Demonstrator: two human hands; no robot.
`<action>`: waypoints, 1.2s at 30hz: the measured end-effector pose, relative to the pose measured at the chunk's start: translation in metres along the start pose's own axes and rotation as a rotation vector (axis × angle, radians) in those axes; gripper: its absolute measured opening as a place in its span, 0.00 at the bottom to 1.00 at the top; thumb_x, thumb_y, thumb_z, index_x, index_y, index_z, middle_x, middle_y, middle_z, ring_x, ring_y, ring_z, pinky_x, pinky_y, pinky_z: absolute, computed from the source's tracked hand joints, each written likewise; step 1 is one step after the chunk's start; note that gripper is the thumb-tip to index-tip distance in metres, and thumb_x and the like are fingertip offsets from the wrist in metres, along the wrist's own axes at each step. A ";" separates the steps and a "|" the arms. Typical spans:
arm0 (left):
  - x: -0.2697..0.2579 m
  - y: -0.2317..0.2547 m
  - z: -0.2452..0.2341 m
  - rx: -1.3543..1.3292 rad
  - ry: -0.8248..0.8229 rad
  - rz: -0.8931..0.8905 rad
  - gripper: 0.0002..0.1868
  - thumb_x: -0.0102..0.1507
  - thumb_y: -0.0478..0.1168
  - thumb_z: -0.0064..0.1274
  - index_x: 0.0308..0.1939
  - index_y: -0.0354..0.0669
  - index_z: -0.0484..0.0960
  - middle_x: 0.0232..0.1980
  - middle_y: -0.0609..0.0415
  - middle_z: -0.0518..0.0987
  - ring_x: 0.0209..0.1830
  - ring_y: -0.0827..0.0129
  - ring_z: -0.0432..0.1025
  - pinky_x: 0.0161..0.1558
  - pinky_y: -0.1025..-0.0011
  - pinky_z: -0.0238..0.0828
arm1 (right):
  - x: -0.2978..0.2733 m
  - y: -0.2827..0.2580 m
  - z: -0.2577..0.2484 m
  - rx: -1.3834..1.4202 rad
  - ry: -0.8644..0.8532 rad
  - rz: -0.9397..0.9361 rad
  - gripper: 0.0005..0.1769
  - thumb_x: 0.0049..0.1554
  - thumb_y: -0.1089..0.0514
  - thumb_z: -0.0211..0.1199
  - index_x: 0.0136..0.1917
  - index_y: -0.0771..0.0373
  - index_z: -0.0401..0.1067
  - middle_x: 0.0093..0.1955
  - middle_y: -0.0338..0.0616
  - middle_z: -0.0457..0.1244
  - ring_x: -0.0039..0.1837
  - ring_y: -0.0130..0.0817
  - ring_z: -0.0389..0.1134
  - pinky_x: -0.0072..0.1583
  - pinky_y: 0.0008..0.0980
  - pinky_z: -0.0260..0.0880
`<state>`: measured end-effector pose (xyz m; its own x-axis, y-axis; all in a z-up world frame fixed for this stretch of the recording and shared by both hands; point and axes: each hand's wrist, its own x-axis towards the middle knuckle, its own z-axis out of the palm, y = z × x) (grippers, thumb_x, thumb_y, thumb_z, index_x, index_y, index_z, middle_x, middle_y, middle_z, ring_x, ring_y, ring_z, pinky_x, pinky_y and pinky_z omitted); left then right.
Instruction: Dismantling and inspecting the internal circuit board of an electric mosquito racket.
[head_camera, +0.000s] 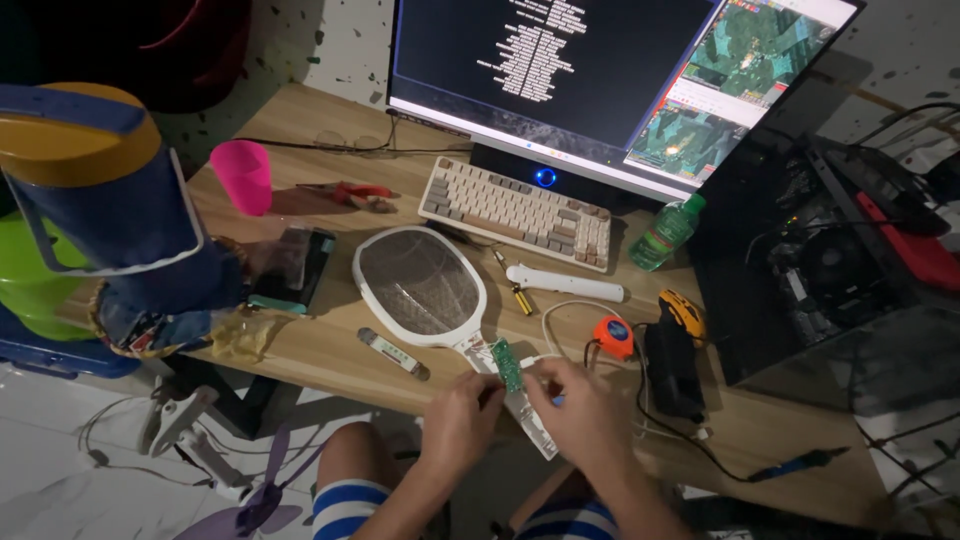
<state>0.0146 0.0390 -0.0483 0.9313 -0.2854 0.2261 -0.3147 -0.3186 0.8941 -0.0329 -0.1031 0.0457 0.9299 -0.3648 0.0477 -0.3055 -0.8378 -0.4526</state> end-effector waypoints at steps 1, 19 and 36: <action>0.000 0.003 -0.002 -0.001 0.000 -0.001 0.09 0.60 0.39 0.58 0.40 0.40 0.86 0.42 0.46 0.84 0.41 0.50 0.79 0.42 0.58 0.75 | 0.007 -0.001 -0.006 -0.001 -0.001 0.000 0.19 0.53 0.47 0.67 0.54 0.58 0.78 0.48 0.43 0.73 0.49 0.37 0.76 0.50 0.35 0.74; -0.001 -0.001 0.008 0.035 0.035 -0.016 0.08 0.59 0.40 0.58 0.39 0.42 0.86 0.40 0.47 0.84 0.37 0.49 0.79 0.37 0.56 0.74 | 0.109 0.013 -0.008 -0.207 -0.767 -0.562 0.59 0.41 0.51 0.76 0.79 0.53 0.49 0.70 0.51 0.61 0.72 0.46 0.62 0.69 0.41 0.62; 0.000 -0.008 0.008 -0.005 0.060 0.041 0.08 0.59 0.38 0.58 0.40 0.39 0.86 0.41 0.46 0.84 0.38 0.49 0.80 0.39 0.58 0.76 | 0.100 -0.009 -0.014 -0.318 -0.797 -0.464 0.62 0.40 0.48 0.76 0.80 0.46 0.45 0.72 0.51 0.59 0.74 0.45 0.59 0.71 0.43 0.60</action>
<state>0.0155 0.0343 -0.0591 0.9271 -0.2432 0.2853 -0.3521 -0.3036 0.8854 0.0601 -0.1379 0.0674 0.8021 0.3130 -0.5086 0.1937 -0.9420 -0.2742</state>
